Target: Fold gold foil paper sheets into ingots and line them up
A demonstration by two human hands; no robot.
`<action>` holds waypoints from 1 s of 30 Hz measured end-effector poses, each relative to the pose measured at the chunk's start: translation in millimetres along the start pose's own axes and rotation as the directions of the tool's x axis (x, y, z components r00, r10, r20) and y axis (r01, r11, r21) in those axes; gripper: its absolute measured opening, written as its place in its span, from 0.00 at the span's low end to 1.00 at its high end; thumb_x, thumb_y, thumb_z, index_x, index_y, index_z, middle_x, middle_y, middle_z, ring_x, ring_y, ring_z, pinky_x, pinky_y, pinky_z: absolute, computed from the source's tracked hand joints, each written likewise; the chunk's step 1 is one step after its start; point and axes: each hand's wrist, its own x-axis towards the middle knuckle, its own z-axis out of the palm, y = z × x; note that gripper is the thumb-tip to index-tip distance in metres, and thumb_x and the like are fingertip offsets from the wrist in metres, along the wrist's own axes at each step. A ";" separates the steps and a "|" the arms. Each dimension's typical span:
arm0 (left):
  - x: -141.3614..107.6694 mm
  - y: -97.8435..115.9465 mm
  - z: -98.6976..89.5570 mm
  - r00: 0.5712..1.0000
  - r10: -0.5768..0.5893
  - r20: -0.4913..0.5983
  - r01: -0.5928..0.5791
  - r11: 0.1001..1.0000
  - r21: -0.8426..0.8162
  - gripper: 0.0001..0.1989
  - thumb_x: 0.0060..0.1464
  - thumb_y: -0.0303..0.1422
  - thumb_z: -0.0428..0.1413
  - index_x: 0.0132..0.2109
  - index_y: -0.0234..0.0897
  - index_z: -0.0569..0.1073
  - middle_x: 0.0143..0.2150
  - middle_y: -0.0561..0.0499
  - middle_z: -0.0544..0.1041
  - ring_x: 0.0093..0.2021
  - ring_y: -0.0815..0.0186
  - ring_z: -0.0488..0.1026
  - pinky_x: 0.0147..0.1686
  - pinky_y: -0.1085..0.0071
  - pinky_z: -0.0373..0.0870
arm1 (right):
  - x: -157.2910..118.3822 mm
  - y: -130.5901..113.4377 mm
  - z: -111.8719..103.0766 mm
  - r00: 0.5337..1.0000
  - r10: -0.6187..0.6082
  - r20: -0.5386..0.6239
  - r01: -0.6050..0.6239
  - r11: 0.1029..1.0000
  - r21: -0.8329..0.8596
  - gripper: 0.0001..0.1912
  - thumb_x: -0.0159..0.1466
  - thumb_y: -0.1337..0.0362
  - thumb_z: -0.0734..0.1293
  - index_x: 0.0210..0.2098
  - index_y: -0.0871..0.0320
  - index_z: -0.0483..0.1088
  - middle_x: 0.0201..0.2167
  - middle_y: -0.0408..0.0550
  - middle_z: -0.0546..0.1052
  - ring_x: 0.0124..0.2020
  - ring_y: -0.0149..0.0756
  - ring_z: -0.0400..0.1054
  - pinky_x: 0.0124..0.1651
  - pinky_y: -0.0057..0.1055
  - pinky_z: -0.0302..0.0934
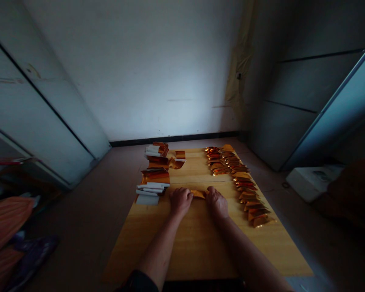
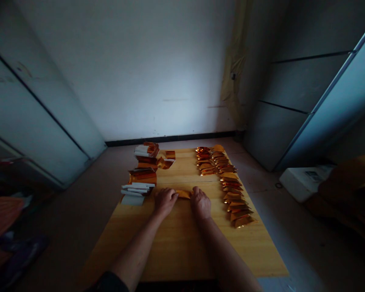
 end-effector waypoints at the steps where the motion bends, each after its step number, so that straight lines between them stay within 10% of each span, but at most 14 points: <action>1: 0.0 1.3 -0.2 1.000 0.003 -0.003 -0.003 1.000 0.023 0.12 0.59 0.38 0.48 0.37 0.40 0.74 0.40 0.48 0.76 0.45 0.61 0.68 0.42 0.66 0.56 | 0.0 -0.4 -0.2 1.000 -0.001 -0.001 0.001 1.000 -0.008 0.05 0.67 0.64 0.58 0.40 0.56 0.64 0.35 0.47 0.76 0.36 0.35 0.70 0.31 0.27 0.50; 30: 0.0 17.7 5.0 0.994 -0.078 -0.080 0.090 0.983 0.159 0.10 0.56 0.37 0.50 0.38 0.37 0.73 0.39 0.45 0.75 0.46 0.56 0.67 0.44 0.59 0.56 | -1.4 -9.5 -14.8 0.999 0.006 0.048 -0.001 0.996 -0.092 0.07 0.65 0.68 0.57 0.38 0.57 0.66 0.37 0.47 0.72 0.33 0.31 0.67 0.28 0.27 0.47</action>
